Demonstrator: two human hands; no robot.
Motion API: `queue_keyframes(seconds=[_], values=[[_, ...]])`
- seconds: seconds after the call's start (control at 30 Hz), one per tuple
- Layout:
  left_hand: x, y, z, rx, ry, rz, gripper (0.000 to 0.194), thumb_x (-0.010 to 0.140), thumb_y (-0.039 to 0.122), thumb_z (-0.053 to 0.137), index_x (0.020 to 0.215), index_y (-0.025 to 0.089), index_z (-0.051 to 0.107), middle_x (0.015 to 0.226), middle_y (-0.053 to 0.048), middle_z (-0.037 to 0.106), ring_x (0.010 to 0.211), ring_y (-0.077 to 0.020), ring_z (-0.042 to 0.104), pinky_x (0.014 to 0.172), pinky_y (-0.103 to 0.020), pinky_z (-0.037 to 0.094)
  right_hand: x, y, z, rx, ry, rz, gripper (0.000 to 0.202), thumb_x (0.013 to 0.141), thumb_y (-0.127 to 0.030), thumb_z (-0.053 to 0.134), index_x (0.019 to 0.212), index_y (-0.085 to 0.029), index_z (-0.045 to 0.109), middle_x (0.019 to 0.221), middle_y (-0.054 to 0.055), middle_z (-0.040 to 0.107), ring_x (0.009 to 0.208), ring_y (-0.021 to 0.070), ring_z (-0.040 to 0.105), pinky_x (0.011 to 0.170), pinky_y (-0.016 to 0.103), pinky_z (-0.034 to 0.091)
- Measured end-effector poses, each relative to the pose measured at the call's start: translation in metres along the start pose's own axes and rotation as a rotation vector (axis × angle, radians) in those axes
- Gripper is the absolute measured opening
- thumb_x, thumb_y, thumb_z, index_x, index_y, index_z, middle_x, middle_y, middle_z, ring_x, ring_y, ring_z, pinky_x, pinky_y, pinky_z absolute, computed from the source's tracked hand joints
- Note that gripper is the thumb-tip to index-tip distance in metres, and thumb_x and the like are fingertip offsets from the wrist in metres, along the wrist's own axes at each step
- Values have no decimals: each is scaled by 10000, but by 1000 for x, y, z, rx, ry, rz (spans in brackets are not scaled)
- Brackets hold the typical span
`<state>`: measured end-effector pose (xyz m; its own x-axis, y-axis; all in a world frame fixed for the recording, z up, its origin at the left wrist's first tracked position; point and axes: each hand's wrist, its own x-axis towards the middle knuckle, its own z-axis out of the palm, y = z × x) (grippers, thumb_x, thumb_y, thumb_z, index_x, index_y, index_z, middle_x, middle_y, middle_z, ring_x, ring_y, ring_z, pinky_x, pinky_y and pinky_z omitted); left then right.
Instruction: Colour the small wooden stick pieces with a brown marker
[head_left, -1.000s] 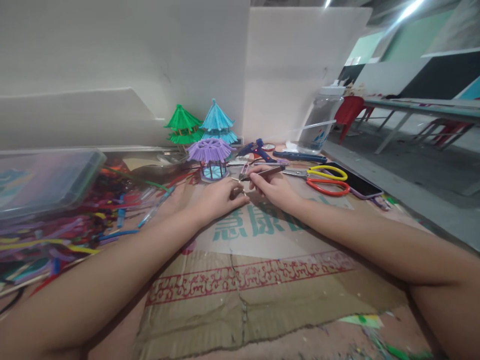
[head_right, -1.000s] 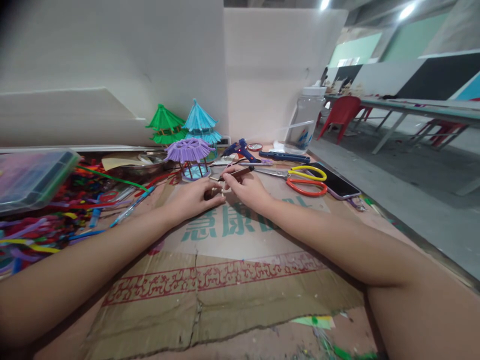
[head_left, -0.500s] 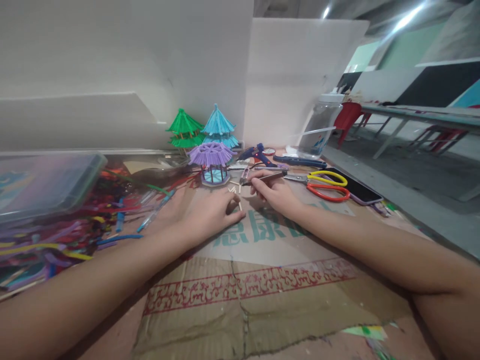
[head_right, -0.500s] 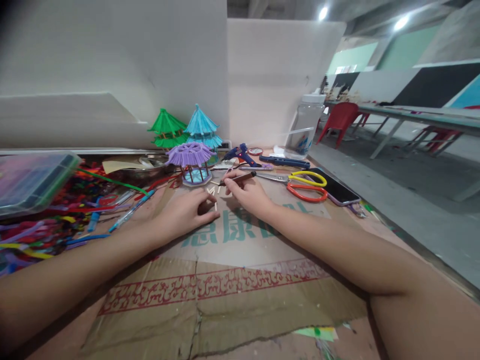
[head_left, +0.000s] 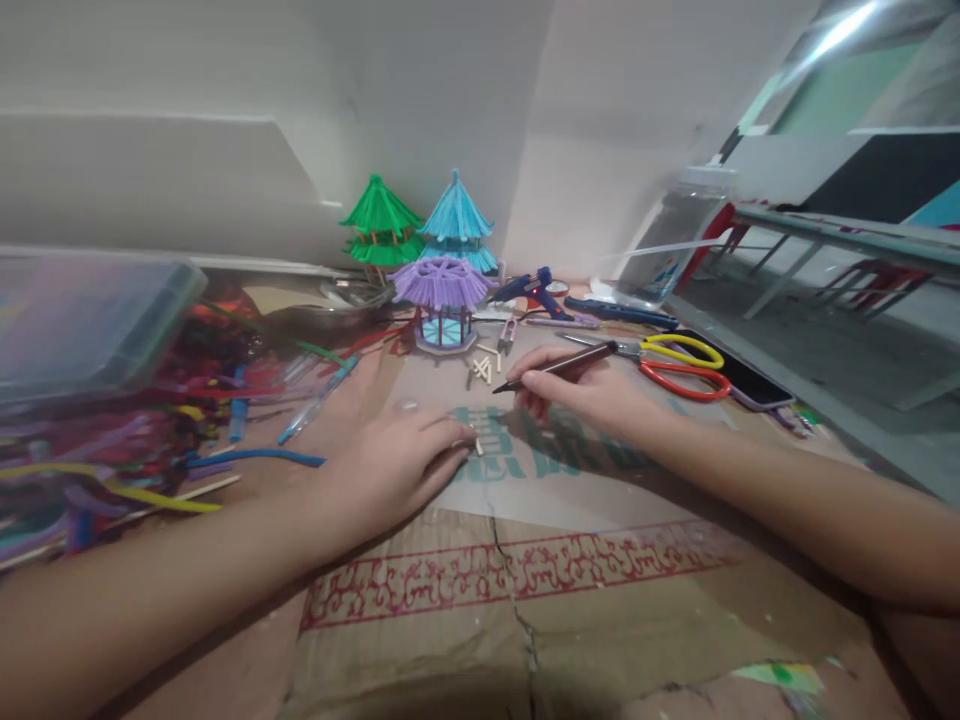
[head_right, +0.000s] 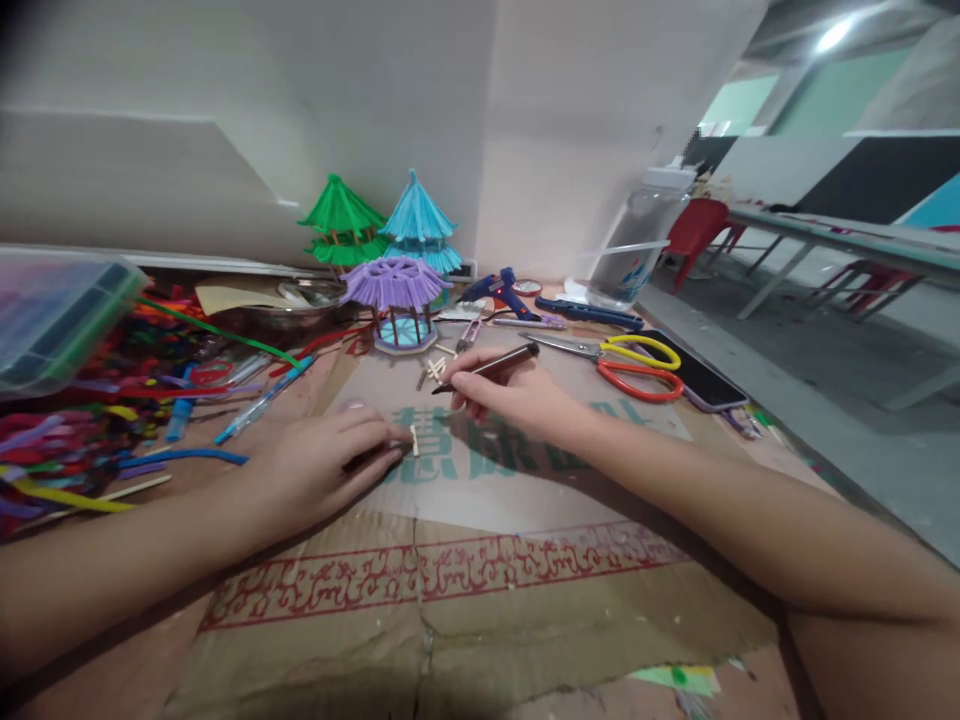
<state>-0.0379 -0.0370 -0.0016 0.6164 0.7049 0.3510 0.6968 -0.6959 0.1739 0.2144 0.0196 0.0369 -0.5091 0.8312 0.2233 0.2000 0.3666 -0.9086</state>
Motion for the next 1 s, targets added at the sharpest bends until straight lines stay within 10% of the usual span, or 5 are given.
queue_keyframes(seconds=[0.43, 0.67, 1.0], values=[[5, 10, -2, 62, -175, 16, 403, 1014, 358, 424, 1330, 329, 671, 866, -58, 685, 765, -219, 649, 700, -329, 493, 0, 1, 28, 24, 67, 11, 188, 857, -271, 696, 873, -245, 510, 673, -28, 686, 558, 142, 660, 545, 288, 569], [-1, 12, 0, 232, -50, 185, 424, 1046, 299, 343, 1322, 224, 657, 845, -71, 694, 722, -221, 648, 681, -351, 509, -10, 14, 24, -6, -181, -117, 200, 1013, -313, 514, 1167, -229, 610, 1099, 78, 774, 1055, 212, 746, 882, 364, 606], [-2, 13, 0, 241, 23, 236, 383, 1043, 267, 362, 1126, 171, 723, 790, -73, 702, 724, -235, 672, 679, -368, 522, -10, 14, 24, -366, -231, -256, 243, 1015, -278, 496, 1158, -214, 683, 1039, 54, 795, 940, 186, 755, 839, 317, 584]])
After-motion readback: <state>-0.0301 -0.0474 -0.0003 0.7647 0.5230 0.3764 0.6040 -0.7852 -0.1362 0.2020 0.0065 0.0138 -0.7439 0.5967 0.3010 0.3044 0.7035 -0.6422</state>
